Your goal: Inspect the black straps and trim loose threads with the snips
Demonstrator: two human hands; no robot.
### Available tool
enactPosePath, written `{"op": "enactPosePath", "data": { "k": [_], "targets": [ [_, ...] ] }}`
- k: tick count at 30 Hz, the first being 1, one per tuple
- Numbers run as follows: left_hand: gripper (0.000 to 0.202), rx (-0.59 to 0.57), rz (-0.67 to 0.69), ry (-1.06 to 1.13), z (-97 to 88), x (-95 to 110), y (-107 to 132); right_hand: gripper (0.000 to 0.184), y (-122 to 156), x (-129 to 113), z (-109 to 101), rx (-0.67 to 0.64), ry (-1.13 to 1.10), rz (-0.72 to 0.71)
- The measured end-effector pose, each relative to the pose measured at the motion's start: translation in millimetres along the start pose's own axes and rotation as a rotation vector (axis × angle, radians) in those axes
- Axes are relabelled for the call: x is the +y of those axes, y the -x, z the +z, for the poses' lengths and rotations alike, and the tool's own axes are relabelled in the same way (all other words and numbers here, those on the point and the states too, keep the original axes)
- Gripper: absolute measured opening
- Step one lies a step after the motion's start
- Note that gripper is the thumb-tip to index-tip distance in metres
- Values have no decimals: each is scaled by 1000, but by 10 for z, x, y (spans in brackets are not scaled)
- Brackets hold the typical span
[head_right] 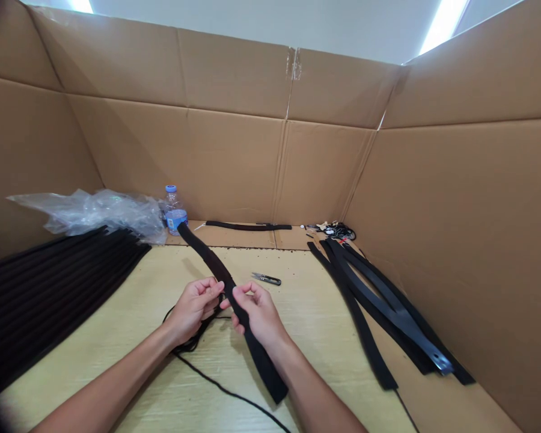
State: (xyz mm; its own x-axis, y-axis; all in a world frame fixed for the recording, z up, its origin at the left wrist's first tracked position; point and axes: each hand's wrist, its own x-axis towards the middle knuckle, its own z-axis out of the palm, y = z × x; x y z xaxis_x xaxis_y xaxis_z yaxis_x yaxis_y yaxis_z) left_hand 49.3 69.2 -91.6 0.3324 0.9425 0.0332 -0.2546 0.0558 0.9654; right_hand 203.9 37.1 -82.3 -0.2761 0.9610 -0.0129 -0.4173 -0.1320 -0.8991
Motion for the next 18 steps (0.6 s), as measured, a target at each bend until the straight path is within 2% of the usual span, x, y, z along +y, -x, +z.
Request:
{"op": "enactPosePath", "data": {
  "k": [9,11,14,18],
  "targets": [
    [39,-122,-20,-4,-24,46,36,38,75,-63,-34,-95,144,32],
    [39,-127,-16,-3,-27,37,39,36,103,-61,-19,-85,124,23],
    [39,-132,-12,-42,-36,21,34,43,119,-34,9,-57,45,51],
    [40,-127,-21,-68,-44,25,15,47,71,-21,6,-51,70,-55]
  ]
}}
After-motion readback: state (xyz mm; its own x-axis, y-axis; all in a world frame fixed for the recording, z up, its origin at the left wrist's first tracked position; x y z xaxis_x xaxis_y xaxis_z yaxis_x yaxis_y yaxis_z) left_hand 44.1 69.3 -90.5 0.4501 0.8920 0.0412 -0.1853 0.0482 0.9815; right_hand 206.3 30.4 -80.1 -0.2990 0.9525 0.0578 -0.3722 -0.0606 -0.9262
